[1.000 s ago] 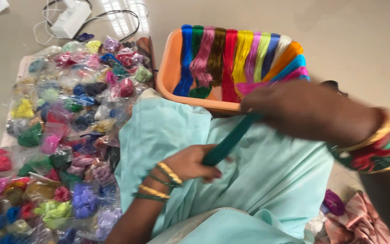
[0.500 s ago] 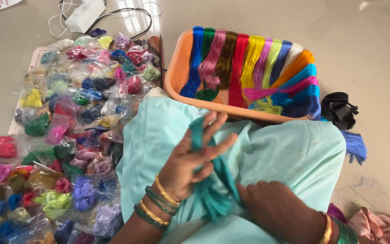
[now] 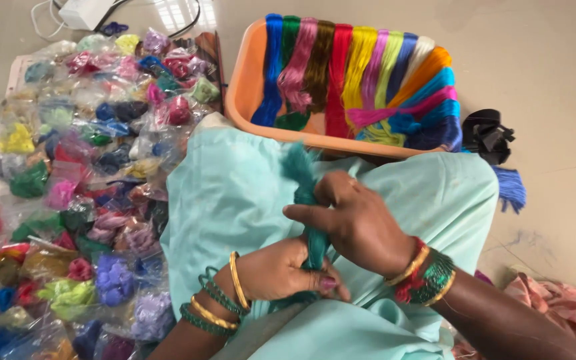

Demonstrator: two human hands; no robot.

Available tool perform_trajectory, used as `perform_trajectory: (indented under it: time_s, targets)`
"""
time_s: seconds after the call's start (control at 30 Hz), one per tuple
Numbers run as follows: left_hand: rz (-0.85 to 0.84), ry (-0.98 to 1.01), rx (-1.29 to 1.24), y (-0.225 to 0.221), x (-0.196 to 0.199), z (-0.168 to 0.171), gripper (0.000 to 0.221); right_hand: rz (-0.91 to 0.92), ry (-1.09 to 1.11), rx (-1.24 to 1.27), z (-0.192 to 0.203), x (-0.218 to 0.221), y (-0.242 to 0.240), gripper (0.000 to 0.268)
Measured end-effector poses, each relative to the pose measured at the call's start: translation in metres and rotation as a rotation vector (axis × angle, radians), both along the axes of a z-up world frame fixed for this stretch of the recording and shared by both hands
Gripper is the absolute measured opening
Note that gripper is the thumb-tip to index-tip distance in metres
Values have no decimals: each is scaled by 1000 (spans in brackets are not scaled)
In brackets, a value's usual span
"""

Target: The person takes a bundle of green synthetic hair, ties it into a knot, and places it inside a small plastic bag; they then pick up a blue bundle from a tub and tie it as well.

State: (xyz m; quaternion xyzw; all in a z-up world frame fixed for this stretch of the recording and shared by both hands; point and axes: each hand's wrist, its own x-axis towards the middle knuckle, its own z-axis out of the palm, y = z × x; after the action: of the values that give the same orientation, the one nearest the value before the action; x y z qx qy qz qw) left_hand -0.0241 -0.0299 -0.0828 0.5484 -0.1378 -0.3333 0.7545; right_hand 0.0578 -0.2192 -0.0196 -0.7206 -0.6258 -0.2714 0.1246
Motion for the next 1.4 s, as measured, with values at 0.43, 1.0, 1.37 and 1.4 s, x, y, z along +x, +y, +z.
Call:
perform_trajectory:
  time_s: [0.43,1.0,1.37,1.4]
  targets:
    - [-157,231,110,11,1,-36,28,-9,2212,338,-58,-21,-11,26]
    - [666,-311,361,-16,-2,-18,36,-122,2255,613,-70,-33,-19,38]
    - [649,-294,239,-11,-1,-32,18,-115,1887,425,-75,-31,-20,47]
    - [649,-294,238,-8,-1,-37,18,-116,1887,425,-74,-31,-21,47]
